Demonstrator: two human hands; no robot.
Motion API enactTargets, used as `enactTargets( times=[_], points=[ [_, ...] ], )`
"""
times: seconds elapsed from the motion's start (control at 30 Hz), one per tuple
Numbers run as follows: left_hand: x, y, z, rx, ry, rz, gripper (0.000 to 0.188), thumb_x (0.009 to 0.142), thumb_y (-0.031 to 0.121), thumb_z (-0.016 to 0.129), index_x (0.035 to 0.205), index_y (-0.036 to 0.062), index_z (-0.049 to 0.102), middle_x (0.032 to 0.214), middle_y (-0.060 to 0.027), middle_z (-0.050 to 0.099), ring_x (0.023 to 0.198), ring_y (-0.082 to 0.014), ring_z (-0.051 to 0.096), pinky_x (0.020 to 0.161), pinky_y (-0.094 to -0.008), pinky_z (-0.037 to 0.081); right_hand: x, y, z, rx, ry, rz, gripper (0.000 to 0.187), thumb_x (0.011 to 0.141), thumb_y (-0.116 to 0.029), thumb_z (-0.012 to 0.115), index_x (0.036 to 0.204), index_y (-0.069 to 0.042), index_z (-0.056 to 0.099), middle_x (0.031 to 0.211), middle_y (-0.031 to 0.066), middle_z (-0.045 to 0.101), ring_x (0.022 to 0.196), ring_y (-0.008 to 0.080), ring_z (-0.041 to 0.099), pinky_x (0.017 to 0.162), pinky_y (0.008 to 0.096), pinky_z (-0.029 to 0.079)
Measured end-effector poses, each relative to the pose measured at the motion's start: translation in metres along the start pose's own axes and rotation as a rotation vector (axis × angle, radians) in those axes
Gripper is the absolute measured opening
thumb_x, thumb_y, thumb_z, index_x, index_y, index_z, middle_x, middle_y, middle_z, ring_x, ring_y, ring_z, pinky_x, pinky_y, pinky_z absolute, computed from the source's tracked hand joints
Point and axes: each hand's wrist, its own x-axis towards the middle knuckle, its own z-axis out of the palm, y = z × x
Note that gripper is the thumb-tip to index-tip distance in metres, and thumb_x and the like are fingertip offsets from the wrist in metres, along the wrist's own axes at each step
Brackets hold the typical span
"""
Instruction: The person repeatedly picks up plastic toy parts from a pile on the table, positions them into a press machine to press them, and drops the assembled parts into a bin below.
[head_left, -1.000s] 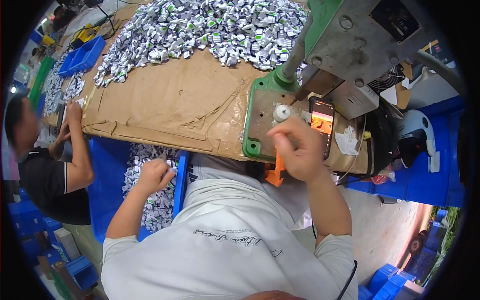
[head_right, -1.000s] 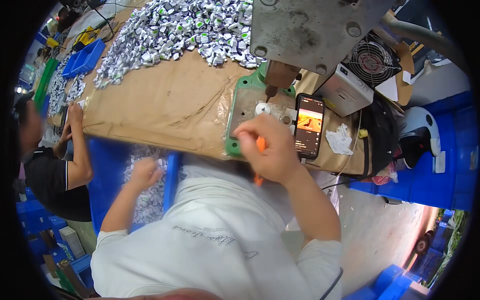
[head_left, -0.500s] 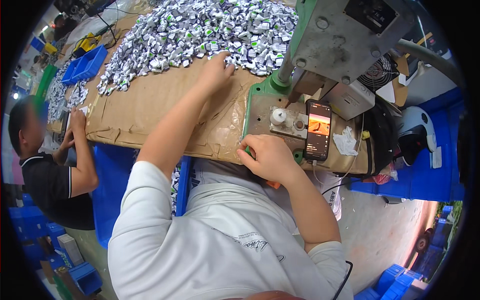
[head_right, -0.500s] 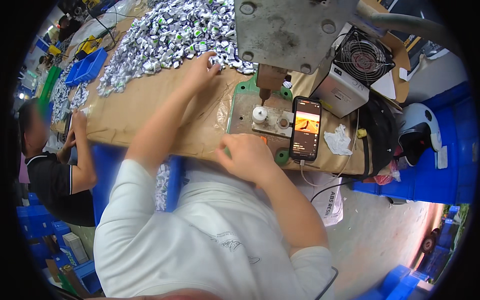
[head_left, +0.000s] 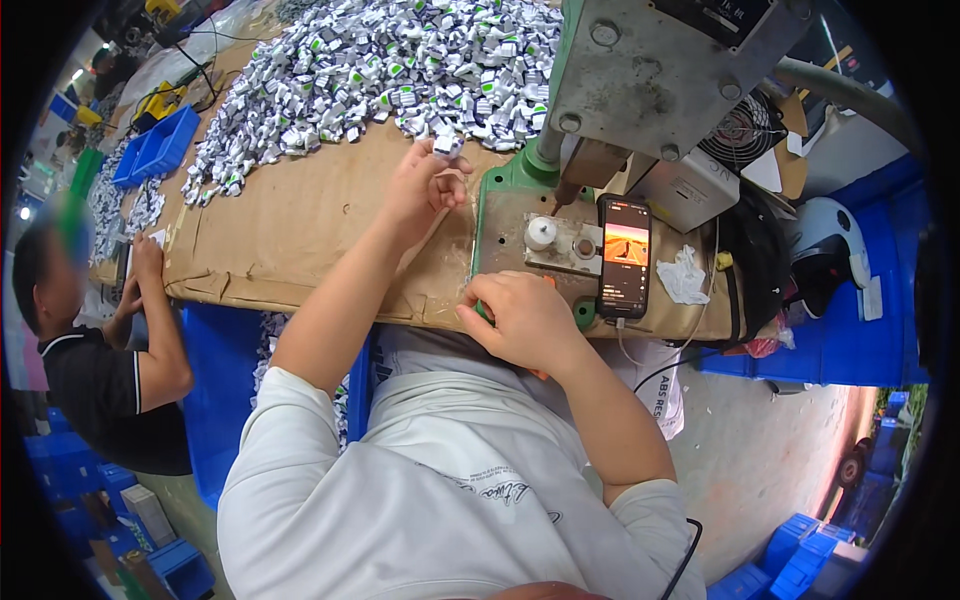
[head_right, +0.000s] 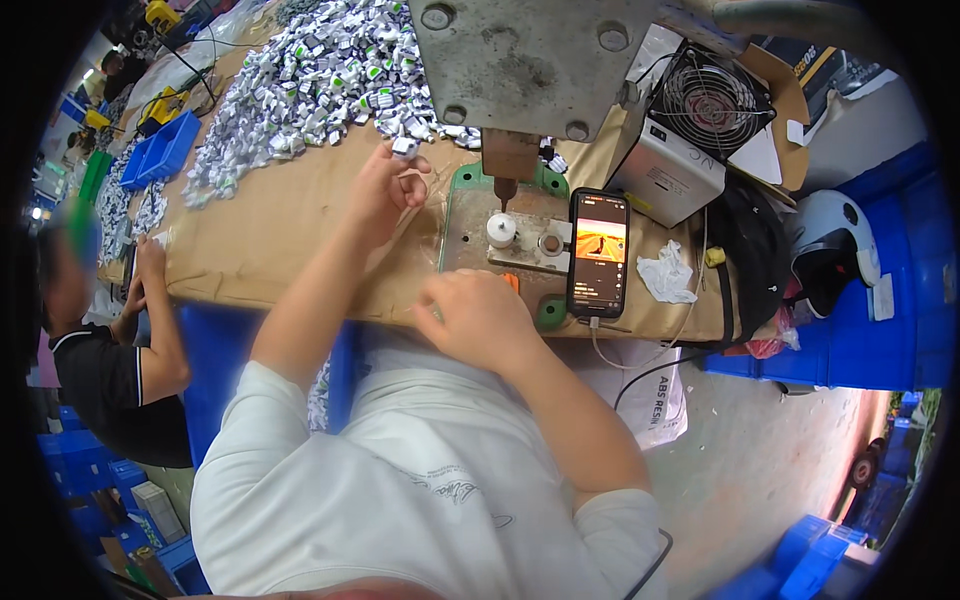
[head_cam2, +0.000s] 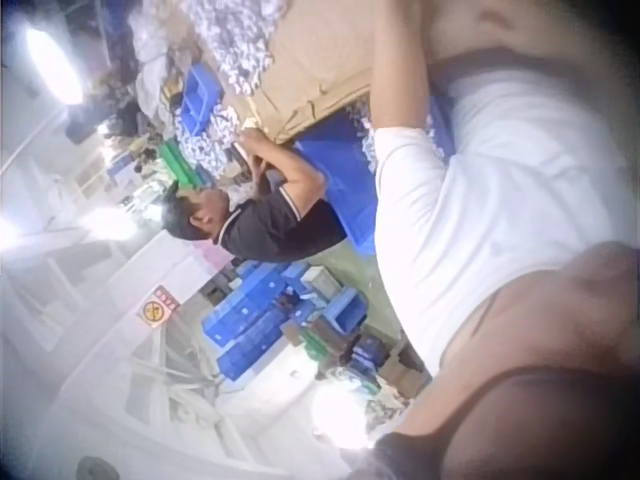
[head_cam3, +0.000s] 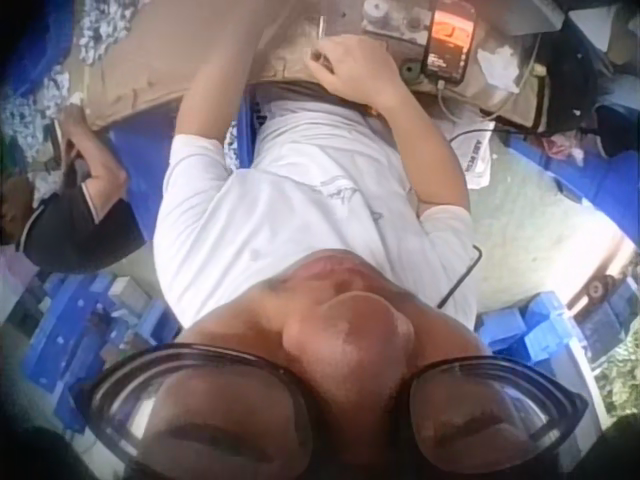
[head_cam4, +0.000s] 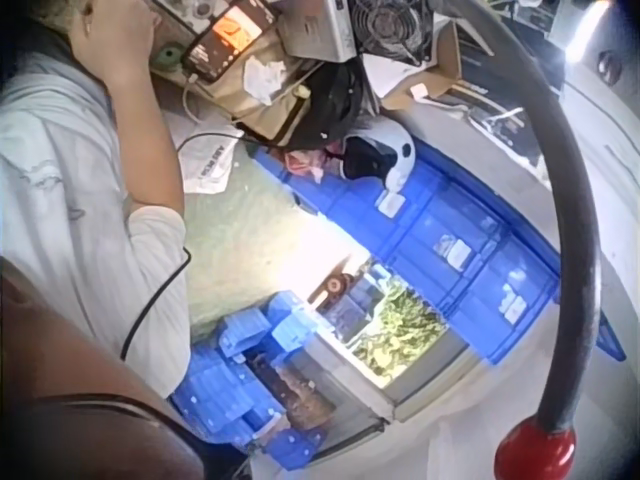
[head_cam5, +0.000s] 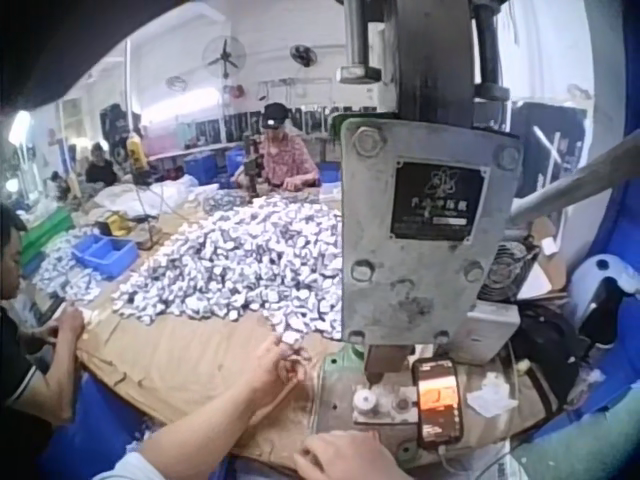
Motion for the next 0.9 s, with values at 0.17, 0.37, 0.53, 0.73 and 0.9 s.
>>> enactTargets(
  times=[0.17, 0.37, 0.53, 0.73, 0.9],
  points=[
    [-0.025, -0.004, 0.038, -0.133, -0.182, -0.043, 0.031, 0.096, 0.013, 0.044, 0.127, 0.0091, 0.047, 0.090, -0.0073, 0.059, 0.068, -0.0152, 0.056, 0.057, -0.0248, 0.042, -0.002, 0.000, 0.001, -0.048, 0.000, -0.003, 0.017, 0.085, -0.022, 0.066, 0.080, -0.007, 0.063, 0.075, 0.0100, 0.065, 0.075, 0.0298, 0.064, 0.069, 0.0407, 0.050],
    [-0.032, -0.012, 0.053, -0.048, -0.135, -0.190, 0.021, 0.096, 0.022, 0.050, 0.111, 0.0083, 0.056, 0.071, 0.0046, 0.036, 0.058, -0.0067, 0.034, 0.051, -0.0234, 0.028, -0.004, 0.001, 0.003, -0.047, 0.045, -0.018, 0.017, 0.085, -0.021, 0.067, 0.077, -0.007, 0.061, 0.075, 0.0092, 0.065, 0.075, 0.0289, 0.064, 0.070, 0.0400, 0.050],
    [-0.034, -0.019, 0.063, 0.207, -0.065, -0.208, 0.017, 0.099, 0.028, 0.056, 0.104, 0.0120, 0.056, 0.065, 0.0090, 0.035, 0.053, -0.0022, 0.030, 0.048, -0.0203, 0.022, -0.004, -0.001, 0.000, 0.043, 0.171, -0.137, 0.013, 0.084, -0.018, 0.067, 0.078, -0.007, 0.062, 0.070, 0.0078, 0.060, 0.068, 0.0259, 0.060, 0.066, 0.0363, 0.048],
    [-0.034, -0.021, 0.070, 0.397, -0.167, -0.210, 0.019, 0.099, 0.030, 0.059, 0.102, 0.0114, 0.057, 0.066, 0.0093, 0.041, 0.054, -0.0012, 0.032, 0.048, -0.0203, 0.024, -0.024, 0.004, -0.055, 0.271, 0.405, -0.095, 0.011, 0.091, -0.012, 0.060, 0.085, -0.003, 0.063, 0.074, 0.0035, 0.059, 0.064, 0.0128, 0.054, 0.060, 0.0274, 0.044],
    [-0.031, -0.028, 0.078, 0.796, -0.150, 0.189, 0.023, 0.100, 0.029, 0.059, 0.100, 0.0060, 0.060, 0.072, 0.0064, 0.052, 0.063, -0.0045, 0.044, 0.057, -0.0225, 0.037, -0.038, 0.000, -0.161, 0.421, 0.852, -0.233, 0.016, 0.094, -0.012, 0.056, 0.093, 0.002, 0.063, 0.085, 0.0082, 0.063, 0.074, 0.0132, 0.056, 0.067, 0.0258, 0.045]
  ],
)
